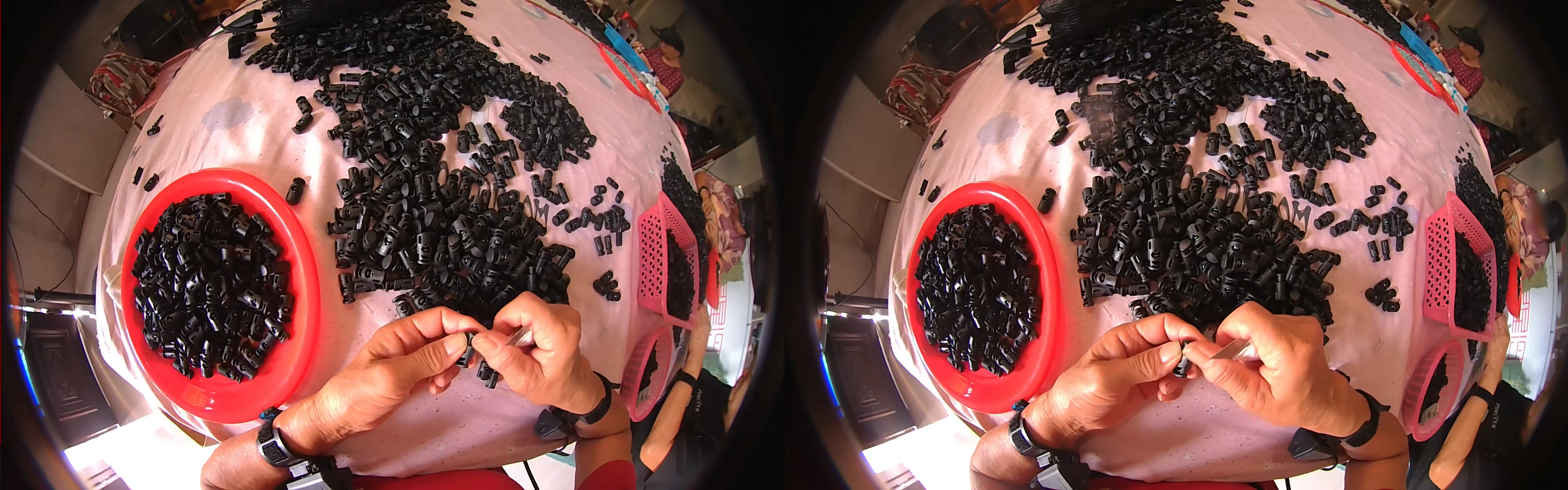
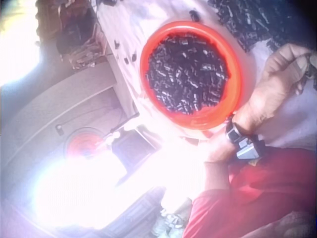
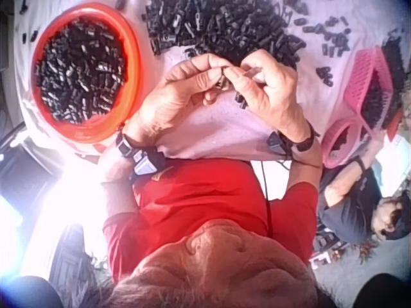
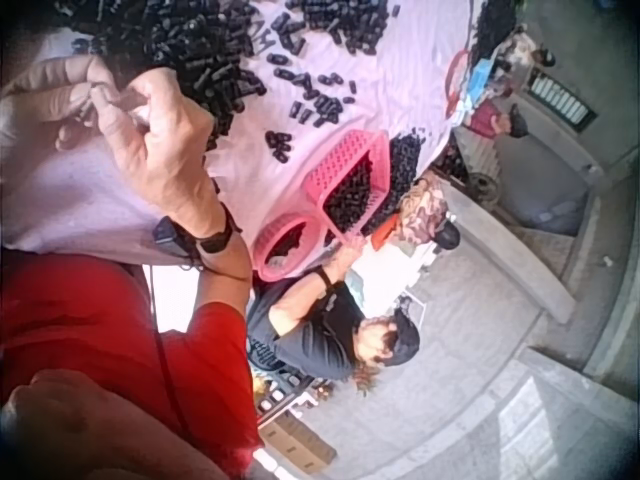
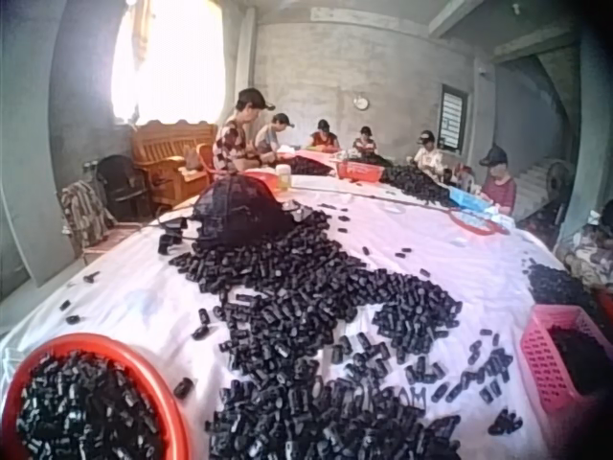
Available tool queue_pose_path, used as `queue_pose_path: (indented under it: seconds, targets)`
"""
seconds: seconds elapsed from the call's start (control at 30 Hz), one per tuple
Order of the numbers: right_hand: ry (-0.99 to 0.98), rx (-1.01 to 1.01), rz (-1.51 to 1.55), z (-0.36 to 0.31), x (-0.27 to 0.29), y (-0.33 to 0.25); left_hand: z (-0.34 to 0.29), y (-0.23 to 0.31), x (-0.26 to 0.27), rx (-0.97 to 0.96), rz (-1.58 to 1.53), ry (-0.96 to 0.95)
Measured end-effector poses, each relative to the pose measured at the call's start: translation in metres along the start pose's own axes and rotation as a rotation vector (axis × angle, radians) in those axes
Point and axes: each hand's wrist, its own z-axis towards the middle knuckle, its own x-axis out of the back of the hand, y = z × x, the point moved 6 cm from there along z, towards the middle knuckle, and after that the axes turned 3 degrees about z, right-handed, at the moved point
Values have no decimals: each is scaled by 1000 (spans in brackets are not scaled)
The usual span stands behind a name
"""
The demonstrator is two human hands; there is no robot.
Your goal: The recorder manually assembles small black plastic cord locks by joining two components together.
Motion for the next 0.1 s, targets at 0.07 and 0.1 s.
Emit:
queue_pose_path:
  seconds: [0.07, 0.1]
  targets:
    - [13, -38, 44, -2, 2, 3, 0, -1, 0, 6, 7, 4]
    - [27, -77, 88, -3, 3, 5, 0, -1, -1, 12, 14, 9]
